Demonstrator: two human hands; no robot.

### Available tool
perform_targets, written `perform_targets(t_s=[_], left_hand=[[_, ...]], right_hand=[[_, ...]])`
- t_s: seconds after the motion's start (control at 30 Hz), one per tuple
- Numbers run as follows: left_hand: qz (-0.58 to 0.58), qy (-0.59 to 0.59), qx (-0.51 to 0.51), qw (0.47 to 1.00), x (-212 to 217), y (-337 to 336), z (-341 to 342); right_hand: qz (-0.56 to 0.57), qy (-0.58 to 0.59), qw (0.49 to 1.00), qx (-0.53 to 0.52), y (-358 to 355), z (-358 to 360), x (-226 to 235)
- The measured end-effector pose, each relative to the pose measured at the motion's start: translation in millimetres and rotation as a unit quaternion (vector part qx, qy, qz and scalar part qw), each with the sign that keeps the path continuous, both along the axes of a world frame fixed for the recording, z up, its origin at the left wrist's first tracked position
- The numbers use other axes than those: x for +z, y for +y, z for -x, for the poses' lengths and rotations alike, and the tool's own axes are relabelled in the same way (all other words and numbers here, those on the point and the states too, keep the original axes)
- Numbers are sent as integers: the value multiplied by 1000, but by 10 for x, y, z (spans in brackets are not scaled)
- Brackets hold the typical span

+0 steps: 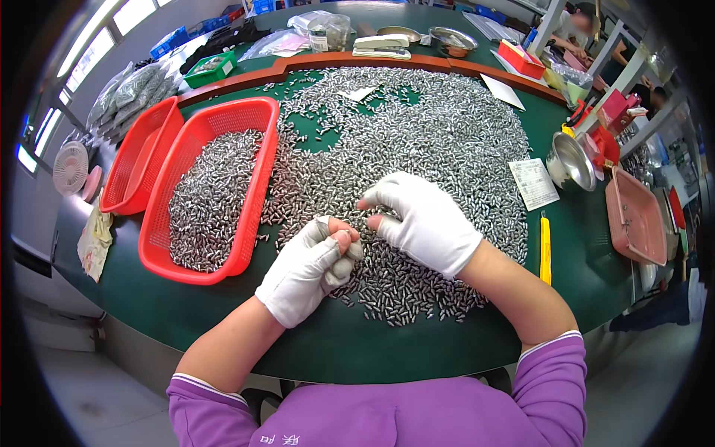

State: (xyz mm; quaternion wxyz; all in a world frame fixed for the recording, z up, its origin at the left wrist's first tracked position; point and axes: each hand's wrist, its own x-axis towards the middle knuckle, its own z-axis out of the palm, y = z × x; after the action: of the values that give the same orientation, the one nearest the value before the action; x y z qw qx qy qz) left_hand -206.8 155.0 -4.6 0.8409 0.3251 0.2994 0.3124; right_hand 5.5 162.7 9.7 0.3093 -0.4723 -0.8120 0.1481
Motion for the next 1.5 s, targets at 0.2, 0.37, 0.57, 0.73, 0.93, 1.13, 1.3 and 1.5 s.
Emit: perform_targets(t_s=[0.2, 0.37, 0.57, 0.73, 0.93, 1.13, 1.3, 1.5], left_hand=[[2, 11, 13, 1000, 29, -14, -34], [1, 14, 18, 1000, 27, -17, -34], [-14, 33, 3, 999, 4, -12, -25], [-43, 49, 17, 998, 13, -36, -41], [-68, 76, 39, 994, 37, -40, -23], [-81, 65, 30, 994, 5, -32, -6], [-88, 82, 39, 992, 17, -31, -17], [-96, 114, 43, 988, 11, -14, -21]], right_hand=[[-1, -170, 985, -20, 49, -25, -122], [-34, -91, 995, -4, 59, -8, -61], [-28, 86, 992, 83, -28, 53, 128], [-87, 34, 993, 75, -76, 81, 154], [-147, 8, 989, 33, -152, 146, 143], [-163, -9, 986, 44, -138, 118, 210], [-170, -113, 975, -88, -21, -145, 341], [66, -317, 891, -319, -359, -961, 653]])
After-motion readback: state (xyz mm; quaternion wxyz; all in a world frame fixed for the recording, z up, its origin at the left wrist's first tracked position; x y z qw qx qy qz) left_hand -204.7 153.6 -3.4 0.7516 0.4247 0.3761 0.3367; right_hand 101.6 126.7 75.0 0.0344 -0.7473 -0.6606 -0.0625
